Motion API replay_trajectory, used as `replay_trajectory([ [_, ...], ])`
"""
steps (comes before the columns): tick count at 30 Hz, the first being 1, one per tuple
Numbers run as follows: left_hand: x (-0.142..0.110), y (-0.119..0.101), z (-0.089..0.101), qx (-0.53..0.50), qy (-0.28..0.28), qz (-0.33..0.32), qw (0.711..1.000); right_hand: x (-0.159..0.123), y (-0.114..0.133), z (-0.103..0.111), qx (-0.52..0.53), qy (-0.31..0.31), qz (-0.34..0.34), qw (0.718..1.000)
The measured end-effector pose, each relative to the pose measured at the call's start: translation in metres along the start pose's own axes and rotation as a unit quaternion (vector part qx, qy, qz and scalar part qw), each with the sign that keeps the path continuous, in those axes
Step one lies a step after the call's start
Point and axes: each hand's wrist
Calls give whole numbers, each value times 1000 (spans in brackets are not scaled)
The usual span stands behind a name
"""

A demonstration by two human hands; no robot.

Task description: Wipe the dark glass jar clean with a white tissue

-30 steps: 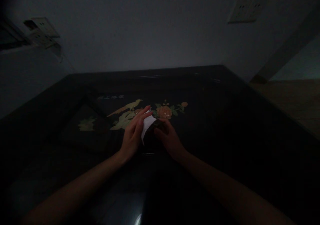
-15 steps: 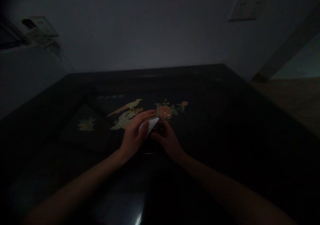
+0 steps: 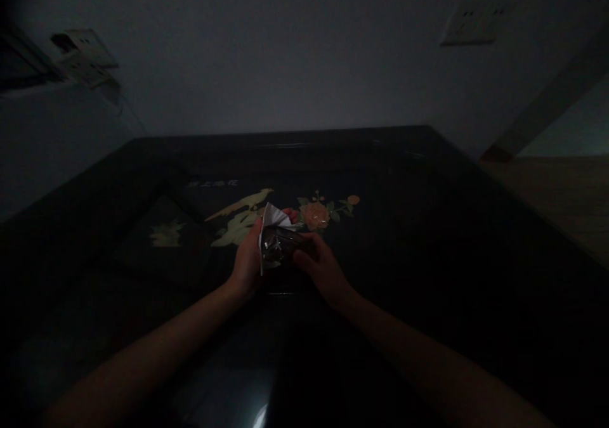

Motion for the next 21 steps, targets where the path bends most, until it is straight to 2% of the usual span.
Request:
replay_trajectory([
  [2, 0, -3, -1, -42, 23, 50, 998, 0, -2, -1, 30, -5, -1, 1000],
  [4, -2, -6, -2, -53, 32, 57, 996, 1, -5, -2, 61, -10, -8, 998],
  [8, -10, -8, -1, 37, 12, -50, 998, 1, -5, -2, 66, -20, -9, 998],
  [11, -14, -6, 2, 120, 5, -149, 981, 1, -4, -1, 23, -24, 5, 999],
  [13, -14, -5, 4, 157, 6, -181, 971, 1, -4, 0, 11, -26, 9, 1000],
  [15, -12, -6, 5, 156, 14, -167, 973, 1, -5, -1, 21, -34, 8, 999],
  [17, -7, -7, 5, 111, 26, -129, 985, 2, -5, -1, 43, -47, 3, 998],
  [21, 4, -15, 5, 3, 55, 5, 998, 5, -4, -3, 102, -88, 10, 991],
])
Point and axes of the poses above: each hand's wrist, its own x-axis towards the middle knuckle, its own z-axis out of the back of the hand, y = z × x, and after that the axes turned 10 degrees about z, right-handed
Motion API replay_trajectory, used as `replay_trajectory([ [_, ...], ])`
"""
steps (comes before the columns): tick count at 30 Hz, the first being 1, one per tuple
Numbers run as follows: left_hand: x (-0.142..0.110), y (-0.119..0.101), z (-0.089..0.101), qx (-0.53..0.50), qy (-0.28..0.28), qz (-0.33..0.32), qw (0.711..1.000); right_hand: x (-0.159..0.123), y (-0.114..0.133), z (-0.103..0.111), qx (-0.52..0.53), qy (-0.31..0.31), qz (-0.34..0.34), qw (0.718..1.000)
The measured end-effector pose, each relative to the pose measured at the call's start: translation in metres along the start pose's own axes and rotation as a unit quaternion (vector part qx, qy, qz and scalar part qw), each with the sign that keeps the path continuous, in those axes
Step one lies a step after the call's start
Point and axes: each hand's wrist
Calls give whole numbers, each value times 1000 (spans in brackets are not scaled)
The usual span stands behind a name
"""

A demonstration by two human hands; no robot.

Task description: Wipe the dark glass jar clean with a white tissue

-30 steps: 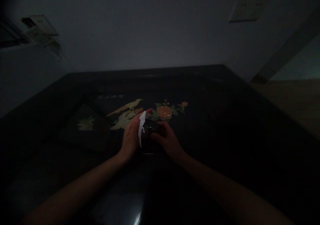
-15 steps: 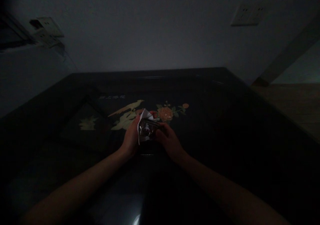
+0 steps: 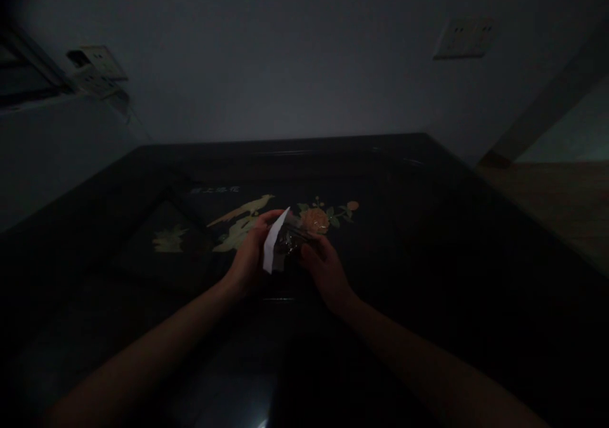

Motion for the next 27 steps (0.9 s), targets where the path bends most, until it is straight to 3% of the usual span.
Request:
replay_trajectory([
  [3, 4, -5, 2, -26, 49, 77, 996, 3, 0, 0, 10, -26, 24, 999],
  [5, 6, -6, 5, -17, 76, 70, 995, 5, 0, 1, 6, -41, 33, 999],
  [8, 8, -7, 12, 99, 77, 5, 992, 6, 1, 3, -10, -48, 36, 998],
  [12, 5, -9, 15, 262, 31, -98, 959, 6, 2, 4, -26, -28, 38, 999],
  [16, 1, -5, 14, 294, -3, -197, 935, 4, 3, 4, -44, 1, 30, 999],
  [21, -3, -5, 16, 348, -6, -337, 875, 0, 6, 2, -96, 11, 23, 995],
  [23, -4, -7, 16, 351, 9, -357, 866, -1, 8, 1, -101, 16, 24, 995],
  [27, -6, -11, 17, 323, 52, -336, 883, -1, 8, -1, -68, 27, 15, 997],
])
Point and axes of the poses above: each hand's wrist, its own x-axis towards the middle knuckle, its own z-axis out of the back of the hand, y = z × x, and after that the axes turned 10 degrees about z, right-handed
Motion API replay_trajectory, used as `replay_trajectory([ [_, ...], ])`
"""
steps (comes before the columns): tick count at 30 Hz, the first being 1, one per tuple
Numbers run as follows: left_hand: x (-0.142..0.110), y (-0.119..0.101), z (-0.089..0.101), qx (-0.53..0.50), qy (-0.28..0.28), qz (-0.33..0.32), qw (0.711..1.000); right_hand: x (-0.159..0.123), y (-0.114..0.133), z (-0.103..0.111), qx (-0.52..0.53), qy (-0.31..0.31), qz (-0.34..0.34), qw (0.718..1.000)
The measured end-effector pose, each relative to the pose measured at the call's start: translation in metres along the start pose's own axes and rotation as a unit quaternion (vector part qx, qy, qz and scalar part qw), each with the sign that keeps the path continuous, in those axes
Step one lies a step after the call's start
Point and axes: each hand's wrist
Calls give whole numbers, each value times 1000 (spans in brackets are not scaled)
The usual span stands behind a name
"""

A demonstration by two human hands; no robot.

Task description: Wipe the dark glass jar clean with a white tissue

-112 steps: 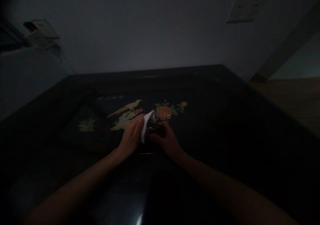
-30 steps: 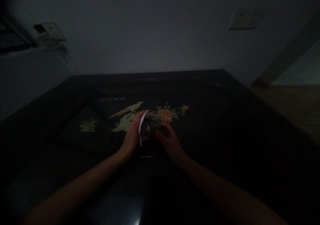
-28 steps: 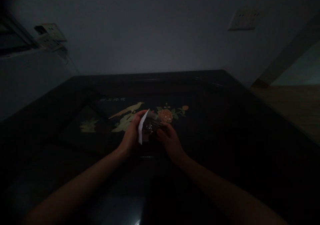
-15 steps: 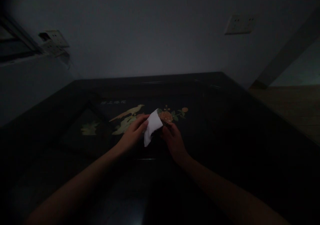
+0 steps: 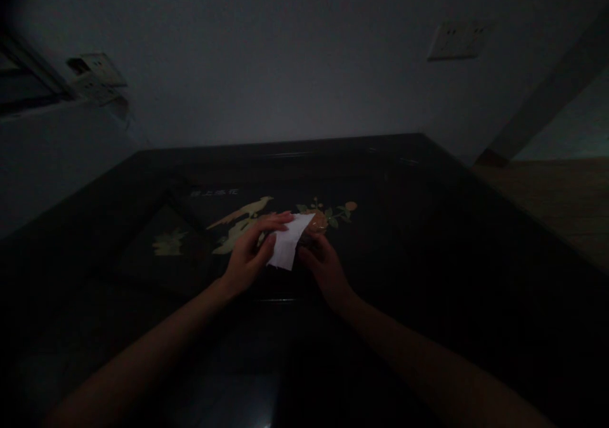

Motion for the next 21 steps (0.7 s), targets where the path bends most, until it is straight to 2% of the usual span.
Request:
replay_trajectory([
  [2, 0, -1, 1, -1, -1, 16, 1000, 1, -1, 0, 15, -6, -6, 1000],
  [9, 1, -2, 2, 46, -54, 32, 997, 8, -6, 1, 54, -68, -6, 996],
  [15, -1, 2, -1, 135, -85, -7, 987, 5, -7, 1, 37, -35, -6, 999],
  [17, -2, 3, -2, 140, -68, -55, 986, 3, -6, 2, 13, -18, -7, 1000],
  [19, -3, 5, -4, 118, -26, -99, 988, 2, -5, 2, -18, -3, 2, 1000],
  [21, -5, 6, -7, 86, 12, -113, 990, 1, -2, 2, -48, 6, 14, 999],
])
Point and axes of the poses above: each hand's wrist, its own x-axis towards the middle knuckle, its own z-axis out of the back of the hand, y = z × x, and after that the axes turned 10 degrees about z, right-handed
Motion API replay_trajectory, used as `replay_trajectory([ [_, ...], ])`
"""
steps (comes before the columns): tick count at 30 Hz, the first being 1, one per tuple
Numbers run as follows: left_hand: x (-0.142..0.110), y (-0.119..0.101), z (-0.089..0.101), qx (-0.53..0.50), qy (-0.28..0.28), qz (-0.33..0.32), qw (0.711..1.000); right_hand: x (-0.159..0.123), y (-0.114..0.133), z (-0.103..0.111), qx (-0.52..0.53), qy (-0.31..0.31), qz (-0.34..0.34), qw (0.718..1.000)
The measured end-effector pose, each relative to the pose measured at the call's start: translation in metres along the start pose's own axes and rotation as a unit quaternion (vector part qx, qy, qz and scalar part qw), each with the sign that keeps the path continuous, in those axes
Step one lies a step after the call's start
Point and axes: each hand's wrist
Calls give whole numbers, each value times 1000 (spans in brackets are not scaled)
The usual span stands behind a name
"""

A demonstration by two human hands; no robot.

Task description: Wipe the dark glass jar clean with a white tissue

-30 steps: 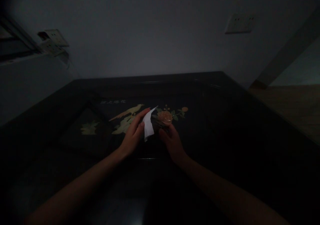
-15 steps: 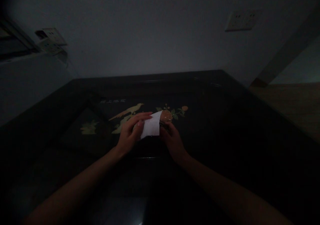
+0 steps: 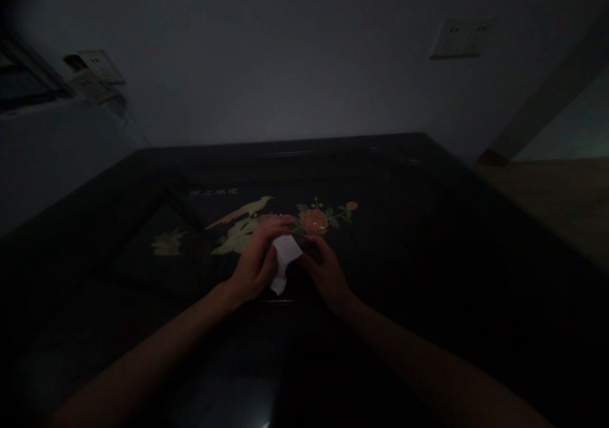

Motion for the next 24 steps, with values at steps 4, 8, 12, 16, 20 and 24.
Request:
replay_trajectory([
  [4, -4, -3, -7, -34, -6, 46, 998, -1, 5, -2, -19, 5, 0, 1000],
  [8, -6, -8, -9, -46, -34, 99, 993, -3, 8, -7, -29, -8, -11, 999],
  [12, -5, -11, -10, -70, -47, 118, 989, -7, 10, -11, -43, -24, -20, 999],
  [16, -3, -14, -12, -166, -75, 208, 961, -10, 12, -11, -46, -22, -22, 998],
  [20, 1, -16, -14, -298, -83, 347, 885, -11, 11, -7, -48, -3, -9, 999],
  [24, 8, -16, -16, -443, -65, 416, 791, -10, 8, -5, -60, 22, 15, 998],
])
Point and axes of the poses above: each hand's wrist, its own x-axis towards the middle knuckle, its own z-axis out of the back of the hand, y = z × x, and after that the axes turned 10 degrees about z, right-handed
